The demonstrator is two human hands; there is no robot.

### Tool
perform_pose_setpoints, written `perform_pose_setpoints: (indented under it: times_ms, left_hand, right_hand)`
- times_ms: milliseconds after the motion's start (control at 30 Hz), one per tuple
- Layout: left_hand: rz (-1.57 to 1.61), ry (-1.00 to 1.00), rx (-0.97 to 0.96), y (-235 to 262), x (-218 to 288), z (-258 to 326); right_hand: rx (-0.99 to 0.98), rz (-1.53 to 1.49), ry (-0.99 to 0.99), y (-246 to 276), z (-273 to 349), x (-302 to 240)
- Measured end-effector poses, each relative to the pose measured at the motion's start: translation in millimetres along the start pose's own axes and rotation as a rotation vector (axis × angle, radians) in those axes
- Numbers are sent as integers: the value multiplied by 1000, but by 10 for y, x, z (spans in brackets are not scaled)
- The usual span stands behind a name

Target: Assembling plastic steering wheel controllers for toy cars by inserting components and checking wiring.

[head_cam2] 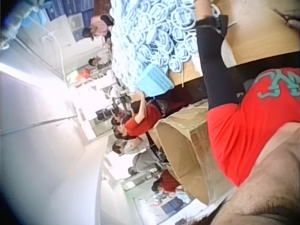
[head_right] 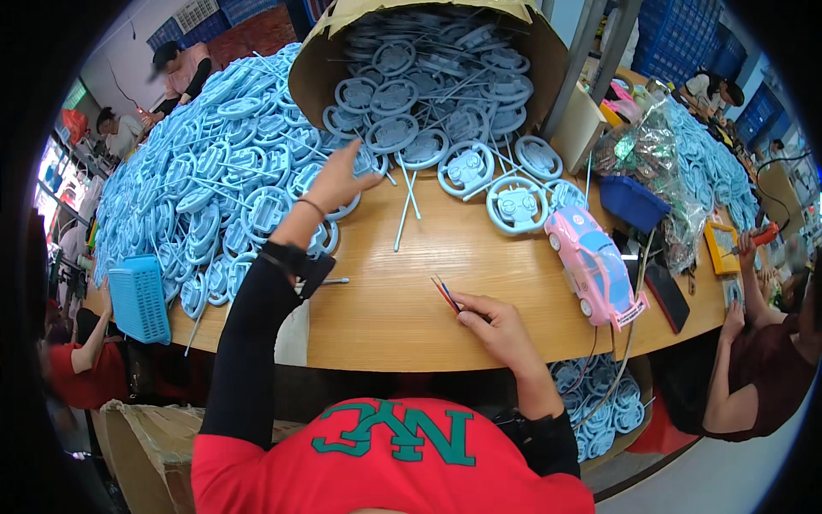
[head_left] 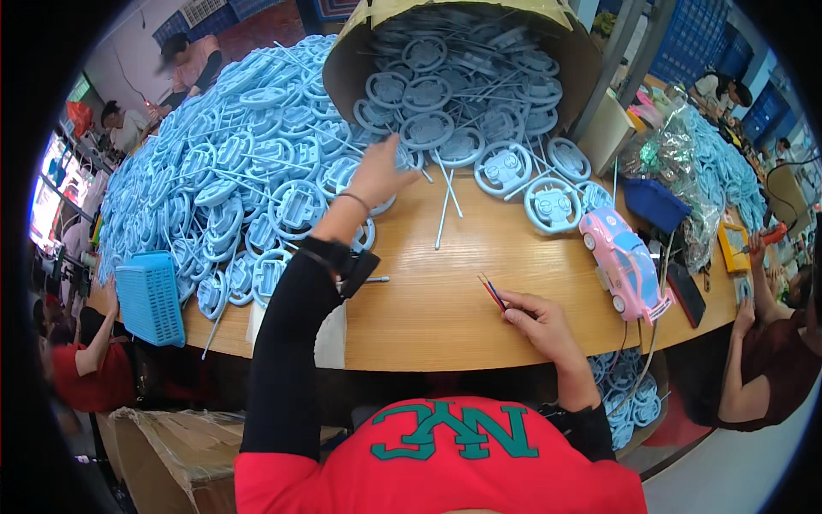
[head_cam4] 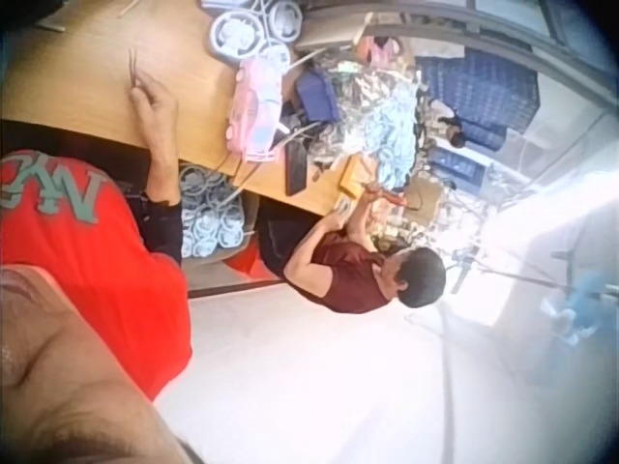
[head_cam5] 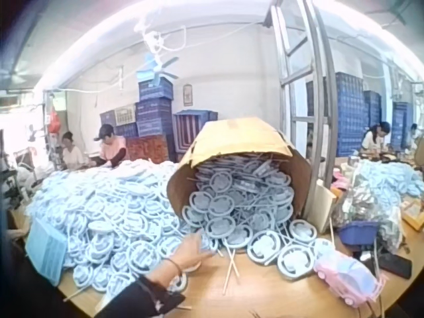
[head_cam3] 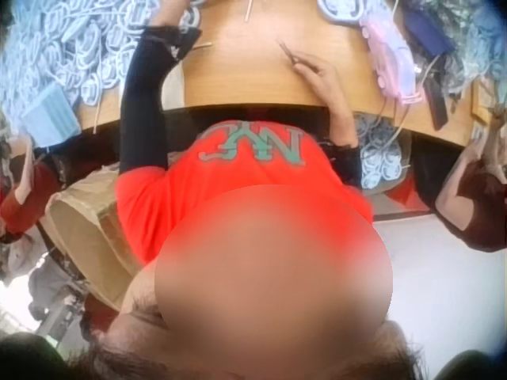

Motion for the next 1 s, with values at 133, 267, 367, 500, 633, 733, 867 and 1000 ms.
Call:
perform_pose_setpoints:
  times_ms: [133, 267, 367, 500, 633, 733, 867, 1000]
  left_hand:
    - [-321, 58, 192, -265, 48, -79]
    - [-444, -42, 211, -268, 42, -39]
    - [-413, -17, 126, -212, -136, -16]
    - [-622, 120, 83, -237, -234, -60]
    - [-423, 55, 282, -38, 255, -83]
    - [-447, 2, 356, -367, 141, -361]
    - [-564, -14, 323, -618, 26, -619]
    - [-427, -130, 476, -371, 107, -421]
  right_hand:
    - [48, 13, 51, 29, 19, -8]
    - [47, 19, 31, 71, 20, 47]
    - [68, 21, 75, 58, 20, 22]
    - [54, 0, 15, 45, 17, 48]
    - [26, 49, 62, 61, -11, 9]
    - [49, 30, 44, 60, 33, 127]
    - [76, -25, 10, 58, 52, 132]
    - [59, -63, 15, 51, 35, 155]
Point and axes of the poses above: each hand's wrist, its own z-axis away from the middle knuckle, its own y-axis out of the back of the hand, x = y × z, the point moved 8 cm from there along -z, towards the middle knuckle, and after that the axes turned 12 degrees about y, right-handed, at the moved point
